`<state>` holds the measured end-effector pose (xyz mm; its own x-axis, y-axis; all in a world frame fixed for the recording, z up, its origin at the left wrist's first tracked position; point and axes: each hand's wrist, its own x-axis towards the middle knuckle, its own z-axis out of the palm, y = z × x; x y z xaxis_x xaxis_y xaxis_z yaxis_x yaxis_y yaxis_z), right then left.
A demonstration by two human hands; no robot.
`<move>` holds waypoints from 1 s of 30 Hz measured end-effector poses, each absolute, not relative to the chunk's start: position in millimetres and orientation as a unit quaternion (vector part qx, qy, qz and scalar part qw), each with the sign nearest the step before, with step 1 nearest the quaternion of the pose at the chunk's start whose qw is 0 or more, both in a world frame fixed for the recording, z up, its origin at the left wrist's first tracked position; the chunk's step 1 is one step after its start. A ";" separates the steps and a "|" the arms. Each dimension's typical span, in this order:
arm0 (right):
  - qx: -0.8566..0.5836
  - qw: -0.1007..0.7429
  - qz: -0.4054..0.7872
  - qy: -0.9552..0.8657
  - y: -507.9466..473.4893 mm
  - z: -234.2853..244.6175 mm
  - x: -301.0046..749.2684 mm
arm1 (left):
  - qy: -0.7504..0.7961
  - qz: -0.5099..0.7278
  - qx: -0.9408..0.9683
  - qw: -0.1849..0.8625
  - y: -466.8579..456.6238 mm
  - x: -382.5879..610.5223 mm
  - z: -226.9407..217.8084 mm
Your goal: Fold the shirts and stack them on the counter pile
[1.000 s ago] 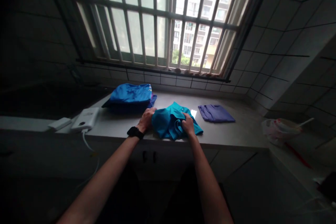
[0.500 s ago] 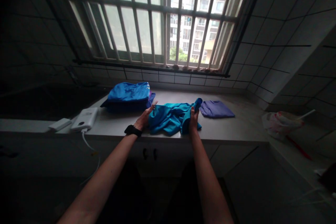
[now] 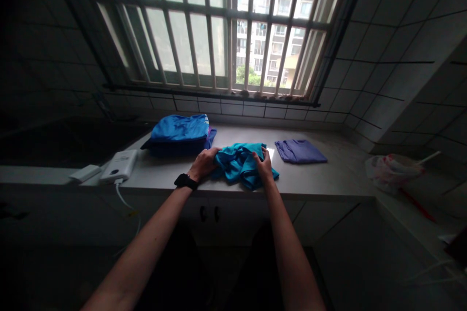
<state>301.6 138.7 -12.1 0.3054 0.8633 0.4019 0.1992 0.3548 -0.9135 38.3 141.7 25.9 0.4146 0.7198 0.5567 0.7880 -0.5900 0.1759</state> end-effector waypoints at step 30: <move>-0.539 0.631 0.260 -0.493 138.1 -14.6 302.5 | -0.469 -0.342 -0.814 0.017 148.9 34.0 18.8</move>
<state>302.5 138.1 -14.6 0.3786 0.8600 0.3422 0.2032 0.2835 -0.9372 34.0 148.9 18.8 0.3253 0.7522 0.5730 0.7756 -0.5589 0.2933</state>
